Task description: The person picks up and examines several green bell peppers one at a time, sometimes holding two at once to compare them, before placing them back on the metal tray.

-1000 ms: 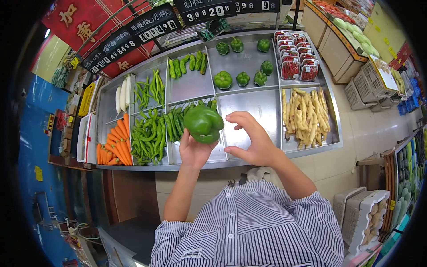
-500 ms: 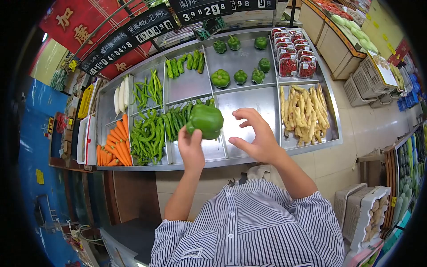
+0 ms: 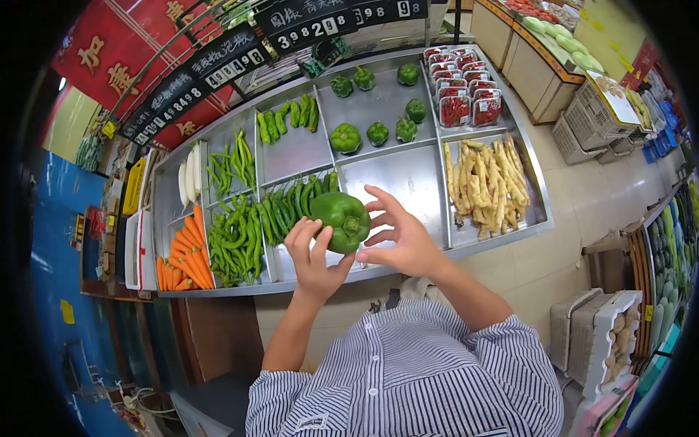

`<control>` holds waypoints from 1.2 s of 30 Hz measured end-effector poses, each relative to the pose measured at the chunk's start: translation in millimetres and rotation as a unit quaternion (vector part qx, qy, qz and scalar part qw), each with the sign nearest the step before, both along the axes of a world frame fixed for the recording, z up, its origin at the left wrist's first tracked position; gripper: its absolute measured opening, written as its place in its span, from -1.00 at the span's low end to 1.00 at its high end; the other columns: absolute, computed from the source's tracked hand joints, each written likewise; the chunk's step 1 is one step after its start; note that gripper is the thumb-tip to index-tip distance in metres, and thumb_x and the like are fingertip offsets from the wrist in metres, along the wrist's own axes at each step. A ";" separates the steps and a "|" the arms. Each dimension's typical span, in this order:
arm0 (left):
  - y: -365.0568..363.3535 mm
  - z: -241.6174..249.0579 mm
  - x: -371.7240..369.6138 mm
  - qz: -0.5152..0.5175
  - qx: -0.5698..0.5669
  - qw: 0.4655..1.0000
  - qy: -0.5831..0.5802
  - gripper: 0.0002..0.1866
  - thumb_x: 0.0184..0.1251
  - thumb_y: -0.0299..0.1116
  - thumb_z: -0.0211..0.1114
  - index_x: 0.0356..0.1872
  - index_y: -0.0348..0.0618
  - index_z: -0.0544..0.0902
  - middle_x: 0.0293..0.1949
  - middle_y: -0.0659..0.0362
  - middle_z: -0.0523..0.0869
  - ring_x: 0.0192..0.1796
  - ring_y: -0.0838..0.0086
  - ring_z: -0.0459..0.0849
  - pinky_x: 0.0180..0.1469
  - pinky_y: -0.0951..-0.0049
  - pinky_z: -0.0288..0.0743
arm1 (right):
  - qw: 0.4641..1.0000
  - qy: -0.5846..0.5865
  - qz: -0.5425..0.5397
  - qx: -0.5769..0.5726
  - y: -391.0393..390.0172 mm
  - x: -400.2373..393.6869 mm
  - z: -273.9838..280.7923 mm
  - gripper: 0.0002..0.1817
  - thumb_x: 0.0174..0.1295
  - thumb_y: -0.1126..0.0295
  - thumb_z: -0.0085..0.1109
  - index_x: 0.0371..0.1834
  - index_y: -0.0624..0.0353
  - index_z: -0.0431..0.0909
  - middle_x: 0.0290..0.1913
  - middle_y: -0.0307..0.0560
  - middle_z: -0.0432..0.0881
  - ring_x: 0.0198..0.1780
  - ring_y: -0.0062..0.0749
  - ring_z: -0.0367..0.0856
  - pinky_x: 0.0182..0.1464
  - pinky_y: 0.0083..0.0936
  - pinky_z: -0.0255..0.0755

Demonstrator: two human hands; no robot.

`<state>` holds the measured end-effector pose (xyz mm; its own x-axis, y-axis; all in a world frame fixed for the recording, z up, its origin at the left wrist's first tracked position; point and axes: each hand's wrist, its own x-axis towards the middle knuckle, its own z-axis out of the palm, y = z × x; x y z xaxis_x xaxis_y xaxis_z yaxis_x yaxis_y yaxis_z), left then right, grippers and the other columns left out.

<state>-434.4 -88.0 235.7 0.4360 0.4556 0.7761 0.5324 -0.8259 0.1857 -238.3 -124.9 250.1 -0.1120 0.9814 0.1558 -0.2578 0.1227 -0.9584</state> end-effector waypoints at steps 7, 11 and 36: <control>3.2 -15.5 21.6 -0.070 -0.058 0.992 0.087 -0.27 -0.26 -0.47 0.47 0.12 -0.20 0.46 0.14 0.01 0.54 0.12 0.04 0.46 0.17 -0.02 0.38 | 0.994 -0.051 -0.019 -0.099 10.0 -8.3 -56.3 0.05 -0.06 0.42 0.54 0.51 0.12 0.06 0.14 0.06 0.44 0.02 -0.33 0.57 0.00 -0.42 0.57; 4.1 -20.8 37.1 -0.088 -0.070 0.980 0.164 -0.39 -0.15 -0.41 0.46 0.08 -0.10 0.54 0.23 0.00 0.48 0.21 0.02 0.39 0.26 -0.11 0.27 | 0.980 0.077 -0.015 -0.183 13.6 -3.3 -83.6 -0.12 0.03 0.56 0.40 0.45 0.07 0.14 0.10 0.02 0.49 0.02 -0.36 0.57 0.00 -0.44 0.55; -45.0 -174.2 62.3 0.065 -0.708 0.699 -0.073 -0.51 0.29 -0.24 0.33 0.16 -0.26 0.48 0.08 -0.04 0.60 0.18 0.16 0.55 0.18 0.20 0.43 | 0.946 0.002 -0.145 -0.291 204.8 175.6 -143.9 -0.13 -0.05 0.36 0.51 0.38 -0.14 0.24 0.05 -0.14 0.51 -0.04 -0.39 0.52 -0.12 -0.42 0.40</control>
